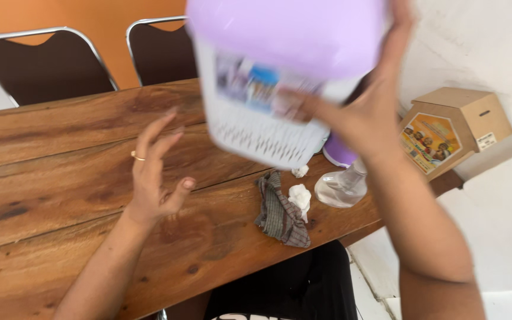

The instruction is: The person wipes the exterior of a purple and white cutlery holder with a tissue, sprays it with a cleaning solution, and continues wiping. They open the holder to wipe the interior compartments, then close it and wipe the bottom. Finally, they wipe a purple tissue box cover and place it back on the tissue box.

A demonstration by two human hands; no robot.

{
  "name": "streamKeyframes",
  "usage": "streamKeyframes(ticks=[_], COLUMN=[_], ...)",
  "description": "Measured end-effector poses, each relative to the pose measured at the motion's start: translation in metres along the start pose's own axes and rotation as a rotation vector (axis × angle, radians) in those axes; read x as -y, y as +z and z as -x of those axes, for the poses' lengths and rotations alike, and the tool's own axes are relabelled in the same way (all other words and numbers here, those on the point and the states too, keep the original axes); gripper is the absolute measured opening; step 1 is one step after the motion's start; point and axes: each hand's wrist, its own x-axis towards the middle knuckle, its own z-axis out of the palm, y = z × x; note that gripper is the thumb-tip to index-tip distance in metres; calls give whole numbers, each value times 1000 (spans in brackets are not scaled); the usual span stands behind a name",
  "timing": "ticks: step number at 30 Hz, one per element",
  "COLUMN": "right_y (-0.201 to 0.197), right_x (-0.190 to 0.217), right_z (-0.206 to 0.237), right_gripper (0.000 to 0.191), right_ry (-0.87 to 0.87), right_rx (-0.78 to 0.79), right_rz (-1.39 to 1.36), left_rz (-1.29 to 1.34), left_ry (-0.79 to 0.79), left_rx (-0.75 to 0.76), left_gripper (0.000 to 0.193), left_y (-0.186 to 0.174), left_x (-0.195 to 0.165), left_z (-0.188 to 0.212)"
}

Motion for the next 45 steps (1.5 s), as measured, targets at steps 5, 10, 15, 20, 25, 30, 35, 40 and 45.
streamKeyframes(ticks=[5, 10, 15, 20, 25, 30, 35, 40, 45], right_y=[-97, -142, -124, -91, -77, -76, -73, -67, -72], right_x=[-46, -118, -180, -222, -252, -268, -269, -256, -229], right_z=[-24, -21, -5, 9, 18, 23, 24, 17, 13], right_gripper=[74, 89, 133, 138, 125, 126, 125, 122, 121], right_ry=[68, 39, 88, 314, 458, 647, 622, 584, 762], right_rx=[-82, -199, -268, -298, -323, -348, -316, -326, -108], right_rz=[29, 292, 383, 362, 454, 503, 564, 739, 910], left_rz=[167, 245, 312, 307, 275, 288, 300, 303, 303], left_ry=[-53, -69, -52, -56, -177, -246, -248, -243, -197], left_rx=[103, 200, 240, 285, 285, 324, 324, 335, 331], left_gripper=[56, 47, 41, 40, 31, 23, 20, 19, 19], left_y=[53, 115, 151, 155, 158, 160, 160, 156, 154], left_x=[2, 14, 20, 28, 35, 39, 39, 36, 33], left_z=[3, 28, 61, 69, 70, 74, 72, 66, 64])
